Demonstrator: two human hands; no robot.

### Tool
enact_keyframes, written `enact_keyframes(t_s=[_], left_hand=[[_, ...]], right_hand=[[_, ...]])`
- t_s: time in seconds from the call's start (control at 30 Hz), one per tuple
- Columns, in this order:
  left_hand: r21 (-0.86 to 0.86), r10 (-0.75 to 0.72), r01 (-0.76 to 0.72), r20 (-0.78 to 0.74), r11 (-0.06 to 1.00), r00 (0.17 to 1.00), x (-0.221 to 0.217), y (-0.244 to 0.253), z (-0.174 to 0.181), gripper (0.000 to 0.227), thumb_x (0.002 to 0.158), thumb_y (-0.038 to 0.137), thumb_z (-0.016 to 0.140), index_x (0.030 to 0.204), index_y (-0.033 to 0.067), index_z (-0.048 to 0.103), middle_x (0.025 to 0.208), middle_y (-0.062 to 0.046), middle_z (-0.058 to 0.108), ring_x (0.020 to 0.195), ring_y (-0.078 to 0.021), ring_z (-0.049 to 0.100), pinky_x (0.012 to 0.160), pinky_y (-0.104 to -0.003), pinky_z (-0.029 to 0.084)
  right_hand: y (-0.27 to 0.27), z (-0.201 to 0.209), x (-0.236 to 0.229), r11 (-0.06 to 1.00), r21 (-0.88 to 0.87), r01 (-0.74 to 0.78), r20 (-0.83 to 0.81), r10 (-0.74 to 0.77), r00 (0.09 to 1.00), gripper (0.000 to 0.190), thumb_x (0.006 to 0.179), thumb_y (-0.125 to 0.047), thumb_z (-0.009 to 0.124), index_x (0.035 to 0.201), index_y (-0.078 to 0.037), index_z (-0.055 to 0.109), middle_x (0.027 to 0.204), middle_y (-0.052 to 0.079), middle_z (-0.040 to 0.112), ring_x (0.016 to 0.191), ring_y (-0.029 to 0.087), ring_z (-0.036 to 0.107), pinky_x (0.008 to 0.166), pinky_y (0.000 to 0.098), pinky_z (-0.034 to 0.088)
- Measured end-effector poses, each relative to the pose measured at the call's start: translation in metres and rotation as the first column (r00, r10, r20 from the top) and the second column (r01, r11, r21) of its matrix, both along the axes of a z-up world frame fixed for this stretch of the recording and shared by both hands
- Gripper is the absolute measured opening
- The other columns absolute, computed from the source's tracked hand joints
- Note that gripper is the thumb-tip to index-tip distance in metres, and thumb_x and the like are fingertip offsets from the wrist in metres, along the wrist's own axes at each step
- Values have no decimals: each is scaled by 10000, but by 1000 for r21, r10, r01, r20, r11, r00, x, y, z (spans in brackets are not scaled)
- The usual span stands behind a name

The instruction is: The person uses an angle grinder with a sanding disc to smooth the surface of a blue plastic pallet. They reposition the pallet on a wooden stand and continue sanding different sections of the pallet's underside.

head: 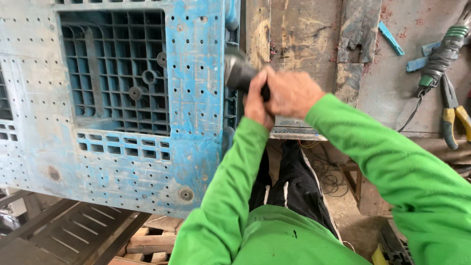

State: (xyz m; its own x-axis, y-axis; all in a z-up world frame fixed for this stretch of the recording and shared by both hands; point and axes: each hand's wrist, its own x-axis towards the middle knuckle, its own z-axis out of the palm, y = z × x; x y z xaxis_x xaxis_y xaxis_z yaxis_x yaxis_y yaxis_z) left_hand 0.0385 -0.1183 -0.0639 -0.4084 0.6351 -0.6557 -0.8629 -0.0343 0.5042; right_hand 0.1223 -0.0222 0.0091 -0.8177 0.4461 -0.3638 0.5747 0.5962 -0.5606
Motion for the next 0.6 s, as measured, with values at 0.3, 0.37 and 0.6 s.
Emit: enact_keyframes(t_s=[0.3,0.37,0.6], left_hand=[[199,-32,12,98,980,995,0,-18,2,431,979,388,735,1240,60,635,1159,-61,686,1082,-216,654,979,-367,527],[228,-40,9,129,974,991,-12,1,-7,424,961,375,731,1236,66,641,1165,-43,691,1093,-196,657,1002,-345,531],[127,-45,32,96,991,994,-5,21,-7,402,946,378,692,1197,66,656,1120,-52,700,1043,-201,667,969,-346,532]], right_hand=[[-8,7,-5,993,86,-78,18,76,997,352,855,-209,621,1110,-12,480,868,210,659,653,380,702,522,465,569],[8,3,-13,988,144,-55,-6,56,998,351,846,-210,628,1090,-8,480,856,208,655,651,384,695,524,469,564],[22,18,-8,996,74,-42,40,39,998,355,853,-211,620,1107,-11,475,839,203,681,692,401,693,578,496,557]])
